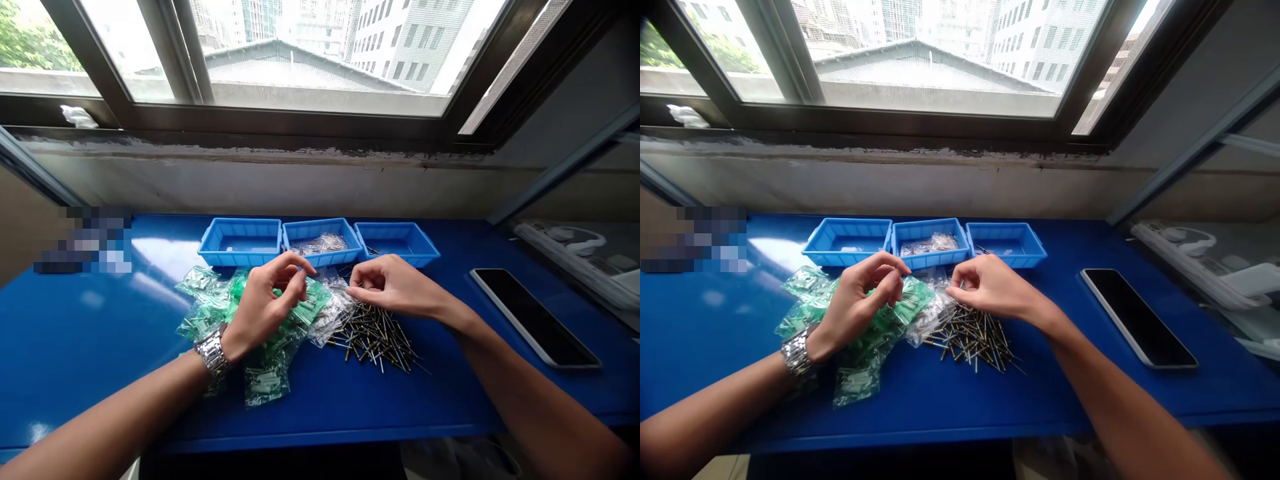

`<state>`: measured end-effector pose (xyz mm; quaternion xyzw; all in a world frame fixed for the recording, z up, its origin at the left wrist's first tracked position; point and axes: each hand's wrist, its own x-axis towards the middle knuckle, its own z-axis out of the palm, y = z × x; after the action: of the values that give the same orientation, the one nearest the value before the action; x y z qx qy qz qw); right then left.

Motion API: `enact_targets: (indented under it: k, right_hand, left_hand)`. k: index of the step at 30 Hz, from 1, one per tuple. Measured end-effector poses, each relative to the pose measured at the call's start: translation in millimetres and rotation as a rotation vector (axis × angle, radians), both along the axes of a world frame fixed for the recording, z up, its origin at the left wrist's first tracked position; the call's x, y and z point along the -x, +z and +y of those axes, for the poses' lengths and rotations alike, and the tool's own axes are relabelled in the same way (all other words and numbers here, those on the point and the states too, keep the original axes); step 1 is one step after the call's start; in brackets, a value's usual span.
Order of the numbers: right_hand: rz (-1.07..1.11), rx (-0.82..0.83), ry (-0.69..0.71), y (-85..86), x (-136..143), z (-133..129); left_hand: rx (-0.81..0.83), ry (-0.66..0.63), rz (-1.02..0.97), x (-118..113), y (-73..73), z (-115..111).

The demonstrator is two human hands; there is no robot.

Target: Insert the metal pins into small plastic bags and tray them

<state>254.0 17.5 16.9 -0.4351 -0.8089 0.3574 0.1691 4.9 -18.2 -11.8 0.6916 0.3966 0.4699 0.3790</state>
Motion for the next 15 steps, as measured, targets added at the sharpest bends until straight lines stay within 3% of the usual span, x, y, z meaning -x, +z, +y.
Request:
enact_targets:
  k: [7, 15]
  right_hand:
    - [0.392, 0.119, -0.094, 0.9, 3, -5]
    - [0.627, 0.061, -0.132, -7.4, 21, -15]
  left_hand:
    - [0.002, 0.020, 0.011, 0, -0.5, -1]
    - [-0.025, 0.021, 0.146, -1, 2.2, 2]
